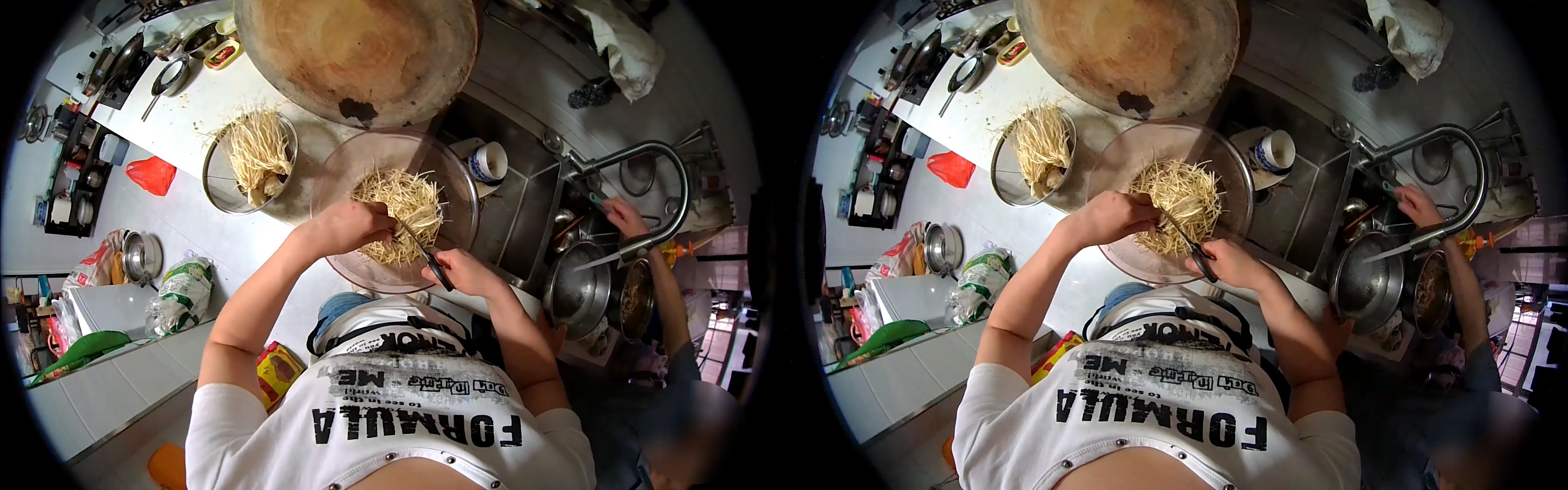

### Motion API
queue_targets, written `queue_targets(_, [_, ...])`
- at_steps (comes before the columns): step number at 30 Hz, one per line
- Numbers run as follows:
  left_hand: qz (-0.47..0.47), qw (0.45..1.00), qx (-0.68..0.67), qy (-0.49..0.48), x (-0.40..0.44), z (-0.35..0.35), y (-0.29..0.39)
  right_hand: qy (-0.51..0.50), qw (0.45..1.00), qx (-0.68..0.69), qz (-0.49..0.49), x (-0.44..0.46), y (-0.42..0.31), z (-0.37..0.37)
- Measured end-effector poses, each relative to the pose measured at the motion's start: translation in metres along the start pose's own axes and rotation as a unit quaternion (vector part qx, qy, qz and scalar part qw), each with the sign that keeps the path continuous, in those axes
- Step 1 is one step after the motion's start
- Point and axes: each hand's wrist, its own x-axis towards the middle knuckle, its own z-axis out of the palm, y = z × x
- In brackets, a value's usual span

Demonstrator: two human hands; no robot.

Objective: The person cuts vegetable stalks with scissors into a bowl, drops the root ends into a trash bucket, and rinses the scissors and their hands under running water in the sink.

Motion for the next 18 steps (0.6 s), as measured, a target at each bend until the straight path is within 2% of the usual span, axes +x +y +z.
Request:
queue_targets(5, [-0.002, 1.000, -0.002, -0.008, 0.004, 0.006, -0.010, 0.015, 0.999, 0.024, 0.015, 0.002, 0.012, 0.007])
queue_targets(11, [0.017, 0.999, -0.012, -0.025, 0.004, 0.015, -0.022, -0.004, 0.991, 0.129, 0.037, 0.002, 0.017, 0.011])
queue_targets(14, [0.010, 0.999, -0.030, -0.006, 0.001, 0.022, -0.031, -0.020, 0.983, 0.176, 0.059, 0.001, 0.016, 0.014])
queue_targets(16, [0.011, 0.995, -0.036, 0.090, -0.001, 0.025, -0.033, 0.018, 0.969, 0.243, 0.036, 0.002, 0.020, 0.017])
queue_targets(17, [0.011, 0.995, -0.034, 0.091, -0.003, 0.028, -0.032, 0.017, 0.969, 0.243, 0.034, 0.002, 0.020, 0.018])
queue_targets(18, [-0.113, 0.977, -0.153, 0.098, -0.004, 0.031, -0.028, 0.029, 0.964, 0.262, 0.024, 0.003, 0.020, 0.019])
